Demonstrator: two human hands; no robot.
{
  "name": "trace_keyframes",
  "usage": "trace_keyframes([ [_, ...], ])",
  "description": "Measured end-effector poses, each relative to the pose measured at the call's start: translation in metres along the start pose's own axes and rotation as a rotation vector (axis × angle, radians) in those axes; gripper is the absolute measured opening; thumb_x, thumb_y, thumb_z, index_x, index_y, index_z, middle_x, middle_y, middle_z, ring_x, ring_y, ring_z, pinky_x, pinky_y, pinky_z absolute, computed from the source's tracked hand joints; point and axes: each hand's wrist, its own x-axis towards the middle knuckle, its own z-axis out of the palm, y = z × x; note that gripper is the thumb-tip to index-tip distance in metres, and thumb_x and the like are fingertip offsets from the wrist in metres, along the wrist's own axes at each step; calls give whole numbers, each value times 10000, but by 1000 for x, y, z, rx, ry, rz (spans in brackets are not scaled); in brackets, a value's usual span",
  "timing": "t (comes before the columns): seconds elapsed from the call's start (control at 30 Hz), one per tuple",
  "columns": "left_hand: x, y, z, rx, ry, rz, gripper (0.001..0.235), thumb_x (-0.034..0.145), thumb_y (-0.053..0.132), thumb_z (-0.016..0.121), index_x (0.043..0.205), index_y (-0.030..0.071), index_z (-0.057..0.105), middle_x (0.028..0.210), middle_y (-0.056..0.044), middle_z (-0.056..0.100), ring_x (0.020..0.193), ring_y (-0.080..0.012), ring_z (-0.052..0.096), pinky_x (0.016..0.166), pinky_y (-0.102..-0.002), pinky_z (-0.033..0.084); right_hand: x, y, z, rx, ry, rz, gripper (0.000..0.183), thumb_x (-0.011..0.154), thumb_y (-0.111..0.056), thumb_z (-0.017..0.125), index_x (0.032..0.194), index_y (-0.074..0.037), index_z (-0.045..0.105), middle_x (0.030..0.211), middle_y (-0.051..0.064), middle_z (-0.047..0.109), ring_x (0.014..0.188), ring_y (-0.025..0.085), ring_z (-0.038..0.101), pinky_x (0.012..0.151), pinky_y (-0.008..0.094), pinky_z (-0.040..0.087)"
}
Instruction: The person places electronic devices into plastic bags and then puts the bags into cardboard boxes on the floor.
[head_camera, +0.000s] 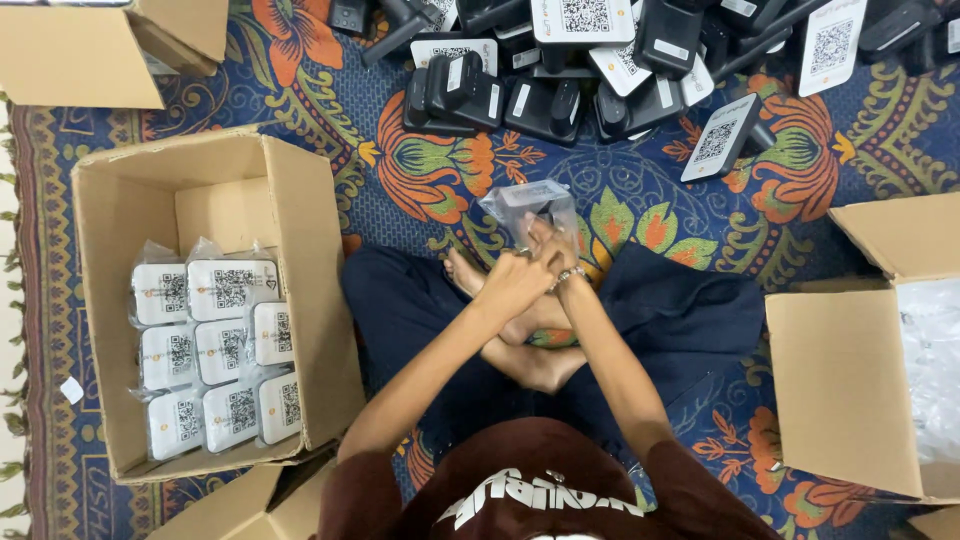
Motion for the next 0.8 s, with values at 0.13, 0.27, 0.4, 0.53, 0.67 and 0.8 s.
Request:
trace_keyframes([
  [0.13, -21, -6, -1, 94, 21, -161, 359, 751, 140, 640, 1090, 96, 748, 1404, -141, 571, 593, -177, 702, 484, -302, 544, -3, 12, -11, 145, 13, 59, 318, 956, -70, 657, 1234, 82, 629, 1176, 132, 705, 1008, 218, 685, 894, 327, 569],
  [0.27, -19, -1, 6, 128, -135, -338, 312, 847, 117, 625, 1150, 92, 695, 1522, -252, 480, 595, -180, 693, 542, -323, 580, -38, -59, 9, 55, -66, 214, 358, 1029, -63, 576, 1352, 91, 576, 1251, 133, 674, 1117, 196, 670, 966, 302, 549],
  [0.4, -21, -1, 28, 123, -44, -433, 458, 875, 137, 606, 1329, 128, 667, 1391, -198, 508, 876, -242, 706, 677, -346, 597, -59, -126, 35, -165, -102, 285, 608, 995, -84, 571, 1523, 1, 280, 1215, 197, 673, 1039, 235, 715, 911, 338, 599],
  [0.53, -23, -4, 32, 158, -119, -502, 413, 936, 132, 597, 1344, 97, 647, 1358, -164, 536, 1007, -250, 691, 776, -342, 600, -68, -185, 37, -353, -151, 394, 893, 924, -115, 604, 1588, -138, 7, 1004, 252, 701, 810, 277, 753, 730, 381, 642],
  [0.67, -25, -8, 40, 262, 101, -572, 530, 851, 262, 620, 1366, 149, 672, 1298, -171, 507, 790, -253, 628, 741, -470, 579, -74, -233, 45, -864, -342, 498, 961, 894, -98, 674, 1604, -127, 28, 851, 240, 756, 665, 296, 757, 608, 391, 638],
  [0.8, -24, -31, 61, 295, -90, -527, 356, 901, 253, 651, 1143, 27, 784, 1630, -145, 367, 853, -245, 672, 717, -416, 574, -49, -208, 5, -1665, -412, 217, 886, 828, -64, 700, 1582, -170, 248, 829, 214, 754, 714, 347, 745, 631, 447, 619],
])
